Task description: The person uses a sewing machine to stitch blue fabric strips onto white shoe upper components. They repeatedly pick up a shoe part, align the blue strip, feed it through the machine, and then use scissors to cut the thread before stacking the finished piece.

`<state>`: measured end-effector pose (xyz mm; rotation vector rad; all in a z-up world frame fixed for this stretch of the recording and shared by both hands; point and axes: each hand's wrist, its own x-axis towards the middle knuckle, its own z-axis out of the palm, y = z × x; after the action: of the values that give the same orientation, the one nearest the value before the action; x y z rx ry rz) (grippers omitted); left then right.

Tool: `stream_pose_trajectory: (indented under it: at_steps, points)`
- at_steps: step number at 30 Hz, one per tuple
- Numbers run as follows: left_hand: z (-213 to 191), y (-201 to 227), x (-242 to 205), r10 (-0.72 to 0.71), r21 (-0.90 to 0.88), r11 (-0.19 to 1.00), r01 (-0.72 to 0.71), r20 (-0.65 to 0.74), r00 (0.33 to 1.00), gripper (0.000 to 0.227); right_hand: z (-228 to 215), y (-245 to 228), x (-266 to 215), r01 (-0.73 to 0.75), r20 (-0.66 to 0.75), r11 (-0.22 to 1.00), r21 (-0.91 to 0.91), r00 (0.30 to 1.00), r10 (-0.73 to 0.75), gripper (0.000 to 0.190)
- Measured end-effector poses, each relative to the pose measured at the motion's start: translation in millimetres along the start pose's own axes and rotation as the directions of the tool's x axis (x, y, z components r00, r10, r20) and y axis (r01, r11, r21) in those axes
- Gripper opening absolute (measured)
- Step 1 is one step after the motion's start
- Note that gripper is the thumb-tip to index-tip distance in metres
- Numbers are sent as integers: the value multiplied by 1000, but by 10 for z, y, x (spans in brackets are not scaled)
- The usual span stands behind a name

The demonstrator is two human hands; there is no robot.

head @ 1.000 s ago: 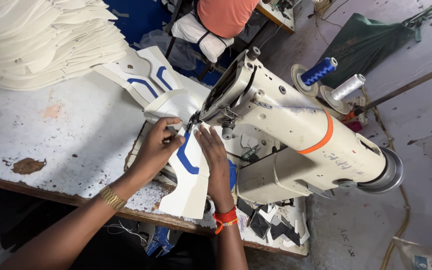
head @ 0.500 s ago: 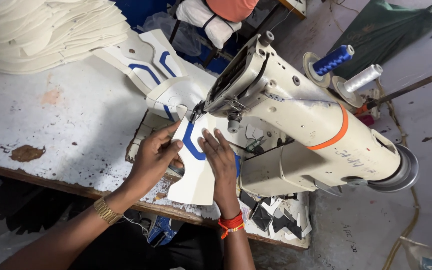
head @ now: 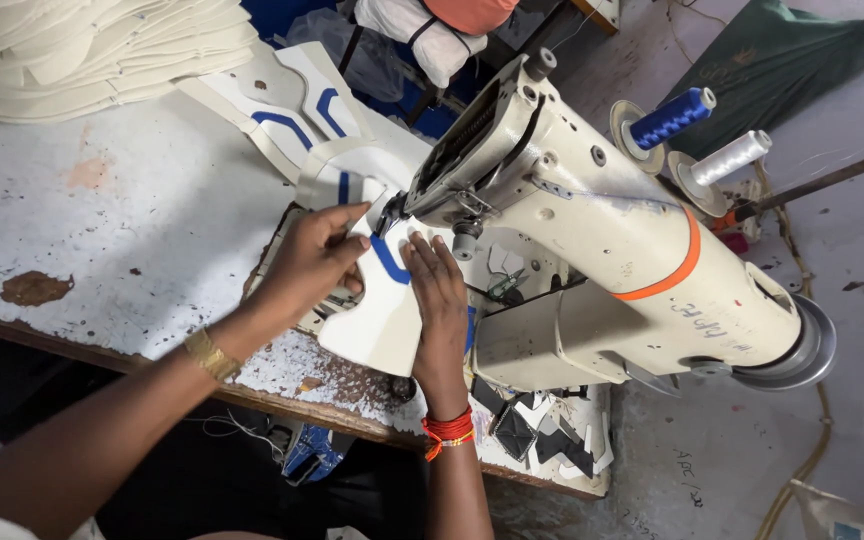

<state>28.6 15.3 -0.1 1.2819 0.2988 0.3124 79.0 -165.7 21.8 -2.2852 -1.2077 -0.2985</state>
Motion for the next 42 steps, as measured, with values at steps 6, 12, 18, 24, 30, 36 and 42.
stream_pose_trajectory:
  at_steps: [6,12,18,24,30,36,42]
  points:
    - [-162,145,358,-106,182,980,74,170,980,49,27,-214,-17,40,-76,992,-116,996,-49,66]
    - [-225,153,445,-121,262,964,46,281,952,45,65,-283,-65,1,-106,996,-86,994,-10,69]
    - [-247,78,498,-92,300,954,0,293,952,43,73,-291,-74,-8,-125,999,-39,992,3,62]
    - [-167,274,78,19,715,680,-163,205,979,58,77,-263,-45,5,-139,997,-73,990,-15,57]
    - [-180,76,-38,289,704,656,-272,99,952,56,92,-277,-25,5,-142,997,-79,990,-16,57]
    - [-181,76,105,191,649,739,-181,56,980,53,105,-314,6,-2,-151,993,-117,988,-16,60]
    - [-220,184,336,204,682,685,-256,158,966,52,228,-300,35,-63,-196,981,-185,980,27,56]
